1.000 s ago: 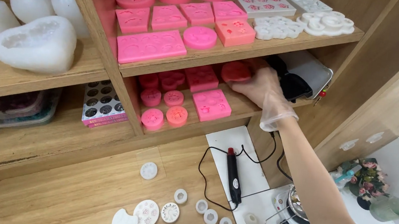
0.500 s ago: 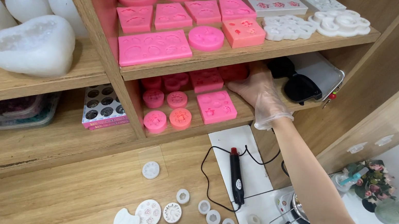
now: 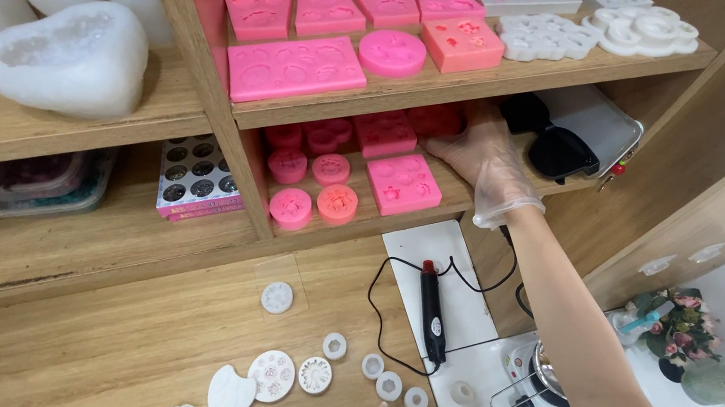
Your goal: Organizing and selecting various silicone candle molds from a shelving unit.
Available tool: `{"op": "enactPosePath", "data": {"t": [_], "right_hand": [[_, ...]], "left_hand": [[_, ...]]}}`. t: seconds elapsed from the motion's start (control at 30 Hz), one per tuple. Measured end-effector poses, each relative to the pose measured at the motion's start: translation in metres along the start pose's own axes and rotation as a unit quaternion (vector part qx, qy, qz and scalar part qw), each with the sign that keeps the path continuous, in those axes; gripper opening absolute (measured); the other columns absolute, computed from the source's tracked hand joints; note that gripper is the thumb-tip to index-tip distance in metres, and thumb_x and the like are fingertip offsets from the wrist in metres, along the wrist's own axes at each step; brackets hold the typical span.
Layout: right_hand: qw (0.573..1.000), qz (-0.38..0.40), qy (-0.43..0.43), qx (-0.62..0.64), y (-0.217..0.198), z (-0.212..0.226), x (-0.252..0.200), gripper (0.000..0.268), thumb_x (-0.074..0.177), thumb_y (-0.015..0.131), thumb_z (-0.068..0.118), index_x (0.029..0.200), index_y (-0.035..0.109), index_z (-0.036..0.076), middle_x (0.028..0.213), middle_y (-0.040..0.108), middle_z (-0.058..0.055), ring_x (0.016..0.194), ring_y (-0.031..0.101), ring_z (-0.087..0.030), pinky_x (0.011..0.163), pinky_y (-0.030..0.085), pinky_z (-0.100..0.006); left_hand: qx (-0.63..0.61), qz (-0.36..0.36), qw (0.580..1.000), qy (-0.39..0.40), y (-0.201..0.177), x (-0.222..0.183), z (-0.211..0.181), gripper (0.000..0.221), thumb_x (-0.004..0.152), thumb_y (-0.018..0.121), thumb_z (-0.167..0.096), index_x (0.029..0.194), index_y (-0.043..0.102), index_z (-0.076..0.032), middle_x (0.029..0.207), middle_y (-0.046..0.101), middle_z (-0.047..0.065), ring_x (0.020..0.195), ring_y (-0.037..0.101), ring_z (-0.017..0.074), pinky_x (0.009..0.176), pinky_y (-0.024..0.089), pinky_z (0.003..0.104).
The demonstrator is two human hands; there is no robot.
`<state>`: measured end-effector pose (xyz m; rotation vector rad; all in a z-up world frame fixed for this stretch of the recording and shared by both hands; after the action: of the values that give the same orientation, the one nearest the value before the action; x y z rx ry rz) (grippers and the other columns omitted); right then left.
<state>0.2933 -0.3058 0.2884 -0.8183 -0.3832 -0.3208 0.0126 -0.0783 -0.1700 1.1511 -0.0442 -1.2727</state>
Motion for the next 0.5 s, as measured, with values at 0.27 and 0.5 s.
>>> {"op": "enactPosePath", "data": {"t": [0.27, 0.5], "right_hand": [[1.0, 0.012, 0.005, -0.002, -0.004, 0.009, -0.004, 0.079, 0.071, 0.084, 0.028, 0.138, 0.053, 0.0, 0.13, 0.066, -0.02, 0.112, 0.066, -0.036, 0.095, 0.053, -0.039], [1.0, 0.018, 0.009, -0.023, -0.007, 0.017, -0.008, 0.071, 0.074, 0.082, 0.029, 0.135, 0.058, 0.002, 0.127, 0.068, -0.018, 0.109, 0.067, -0.035, 0.094, 0.053, -0.038]], "left_hand": [[-0.014, 0.016, 1.0, -0.014, -0.003, -0.004, 0.003, 0.048, 0.096, 0.047, -0.038, 0.136, 0.058, -0.014, 0.122, 0.061, 0.007, 0.105, 0.058, 0.0218, 0.089, 0.046, 0.041], [-0.009, 0.077, 0.997, -0.02, -0.016, -0.004, 0.004, 0.049, 0.095, 0.05, -0.037, 0.138, 0.056, -0.014, 0.124, 0.061, 0.008, 0.108, 0.059, 0.0238, 0.092, 0.048, 0.044]]}}
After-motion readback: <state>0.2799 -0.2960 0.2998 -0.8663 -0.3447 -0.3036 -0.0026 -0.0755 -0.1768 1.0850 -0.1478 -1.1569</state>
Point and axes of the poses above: each hand's wrist, its own x-axis towards the middle knuckle, its own y-axis out of the palm, z = x × y, the point moved 5 cm from there along x, towards the middle knuckle
